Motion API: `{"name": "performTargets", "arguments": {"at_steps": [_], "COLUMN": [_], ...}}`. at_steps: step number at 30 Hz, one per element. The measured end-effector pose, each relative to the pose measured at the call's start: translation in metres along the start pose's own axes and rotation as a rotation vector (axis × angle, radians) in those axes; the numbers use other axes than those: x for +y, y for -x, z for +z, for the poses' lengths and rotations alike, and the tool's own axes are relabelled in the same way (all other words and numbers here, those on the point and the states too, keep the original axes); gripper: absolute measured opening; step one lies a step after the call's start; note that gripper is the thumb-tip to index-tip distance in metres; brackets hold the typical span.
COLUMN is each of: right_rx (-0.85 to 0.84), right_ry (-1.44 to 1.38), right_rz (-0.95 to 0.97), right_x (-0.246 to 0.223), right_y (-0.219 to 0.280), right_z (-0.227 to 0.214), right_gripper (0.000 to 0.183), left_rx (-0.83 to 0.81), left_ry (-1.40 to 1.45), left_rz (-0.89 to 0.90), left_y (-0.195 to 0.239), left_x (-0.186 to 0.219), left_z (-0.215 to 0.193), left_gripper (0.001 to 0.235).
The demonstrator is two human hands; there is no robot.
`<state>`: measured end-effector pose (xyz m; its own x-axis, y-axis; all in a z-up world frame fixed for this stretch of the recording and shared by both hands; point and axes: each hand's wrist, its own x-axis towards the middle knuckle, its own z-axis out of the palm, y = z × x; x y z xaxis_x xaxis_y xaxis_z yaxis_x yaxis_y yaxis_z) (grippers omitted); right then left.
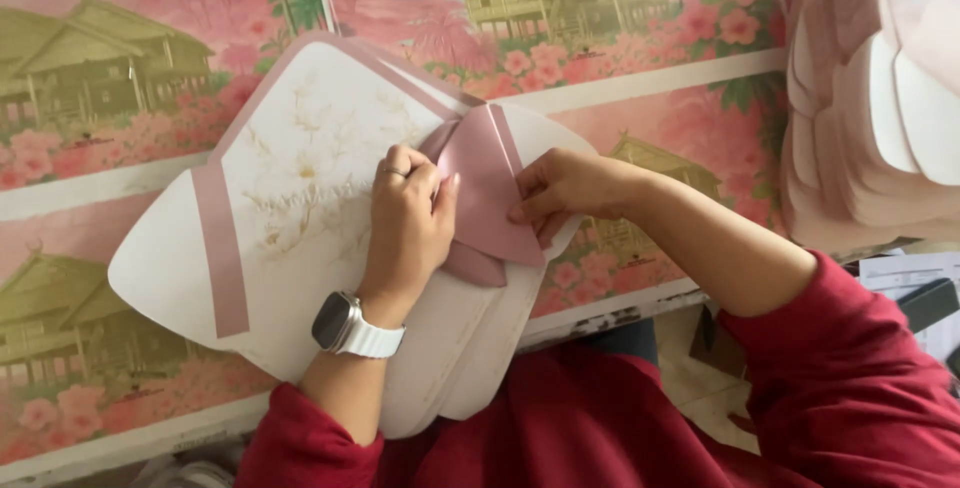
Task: Assembling paper invitations by folding pink inserts and placing them into white cardstock holders
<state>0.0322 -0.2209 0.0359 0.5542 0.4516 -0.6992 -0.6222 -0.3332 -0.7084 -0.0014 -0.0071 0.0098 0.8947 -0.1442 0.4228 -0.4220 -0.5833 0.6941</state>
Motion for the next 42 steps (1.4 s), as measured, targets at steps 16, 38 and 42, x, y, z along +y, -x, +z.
{"name": "performTargets", "arguments": {"at_steps": [16,38,42], "right_rx": [0.934,1.028,0.890], "right_ry": [0.915,0.959,0.130], "right_rz": [-0.734,-0.933,-0.852], "right_x": [0.058,0.045,0.012], "right_y": [0.016,0.005,0.009], "right_z": [-0.010,-0.033,0.004], "right_gripper": [0.026,0.016,0.036], "left_rx": [0.024,-0.336,-0.252], "left_ry": [-0.579,-0.442,-0.389], "left_rz": [0.381,0.377,0.379], "left_y": [-0.002,0.018,0.019], "left_x": [0.044,0.030,0.024], "left_z": [0.013,0.011,0.015], "left_gripper": [0.010,0.038,0.035]}}
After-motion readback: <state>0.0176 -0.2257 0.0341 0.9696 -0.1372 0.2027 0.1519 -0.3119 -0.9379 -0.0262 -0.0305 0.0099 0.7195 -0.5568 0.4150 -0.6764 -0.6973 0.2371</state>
